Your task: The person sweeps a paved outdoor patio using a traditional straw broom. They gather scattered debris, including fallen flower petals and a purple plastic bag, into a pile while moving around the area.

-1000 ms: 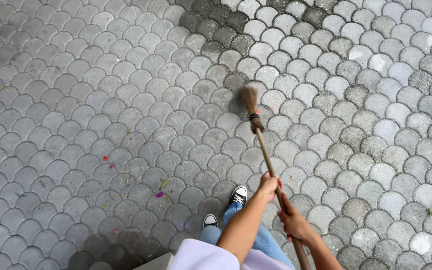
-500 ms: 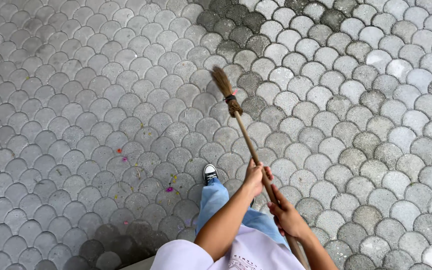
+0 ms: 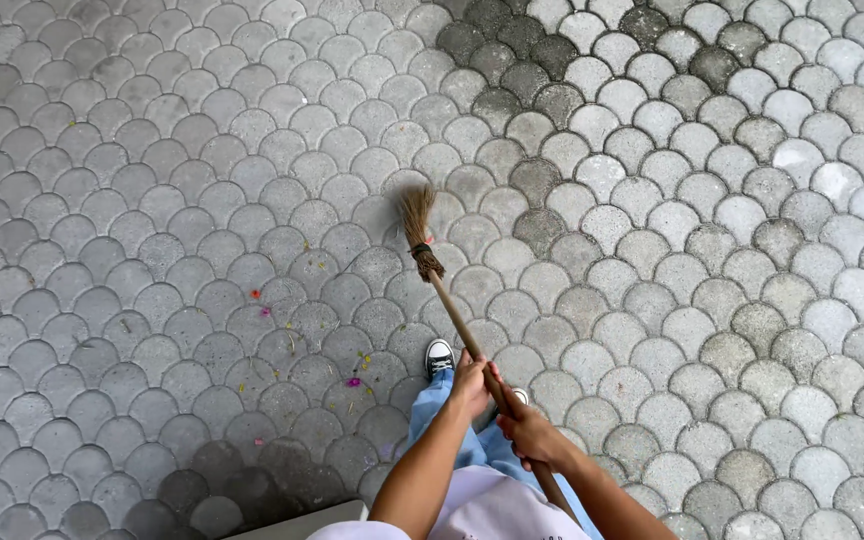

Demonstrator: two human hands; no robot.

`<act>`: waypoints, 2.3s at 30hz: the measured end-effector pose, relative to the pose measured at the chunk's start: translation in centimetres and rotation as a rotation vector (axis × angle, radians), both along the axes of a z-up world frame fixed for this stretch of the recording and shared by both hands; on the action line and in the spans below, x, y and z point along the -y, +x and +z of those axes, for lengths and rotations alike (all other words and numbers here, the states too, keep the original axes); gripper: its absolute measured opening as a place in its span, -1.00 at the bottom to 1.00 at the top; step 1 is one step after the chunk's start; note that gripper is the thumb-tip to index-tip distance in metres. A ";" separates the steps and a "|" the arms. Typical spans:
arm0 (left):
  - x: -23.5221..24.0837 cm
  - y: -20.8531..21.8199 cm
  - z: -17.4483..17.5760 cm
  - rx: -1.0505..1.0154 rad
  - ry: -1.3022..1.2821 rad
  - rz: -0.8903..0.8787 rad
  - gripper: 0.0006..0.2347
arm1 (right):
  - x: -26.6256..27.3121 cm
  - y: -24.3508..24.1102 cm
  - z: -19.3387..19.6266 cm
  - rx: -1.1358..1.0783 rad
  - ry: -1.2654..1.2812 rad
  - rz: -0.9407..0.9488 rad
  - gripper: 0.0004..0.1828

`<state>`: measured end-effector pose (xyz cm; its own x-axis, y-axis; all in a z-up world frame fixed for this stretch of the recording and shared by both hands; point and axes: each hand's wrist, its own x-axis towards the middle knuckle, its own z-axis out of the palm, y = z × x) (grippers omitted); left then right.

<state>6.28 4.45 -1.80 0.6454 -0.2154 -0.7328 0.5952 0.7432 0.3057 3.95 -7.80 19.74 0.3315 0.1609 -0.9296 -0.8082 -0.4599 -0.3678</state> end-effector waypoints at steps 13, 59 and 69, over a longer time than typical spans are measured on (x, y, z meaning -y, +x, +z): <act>13.0 6.8 8.2 0.064 -0.064 -0.488 -0.47 | 5.7 0.0 3.8 0.184 -0.092 -0.686 -0.21; 16.9 24.0 10.8 0.081 0.037 -0.173 -0.54 | 14.5 18.3 4.7 0.242 -0.032 -0.268 -0.30; 11.4 19.9 3.1 -0.152 0.186 0.025 -0.69 | 12.0 20.7 -2.6 0.028 0.029 0.197 -0.45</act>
<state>26.22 -6.96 1.32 0.5284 -0.0534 -0.8473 0.6269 0.6976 0.3470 24.62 -19.76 17.10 0.3167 0.2516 -0.9146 -0.6932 -0.5968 -0.4042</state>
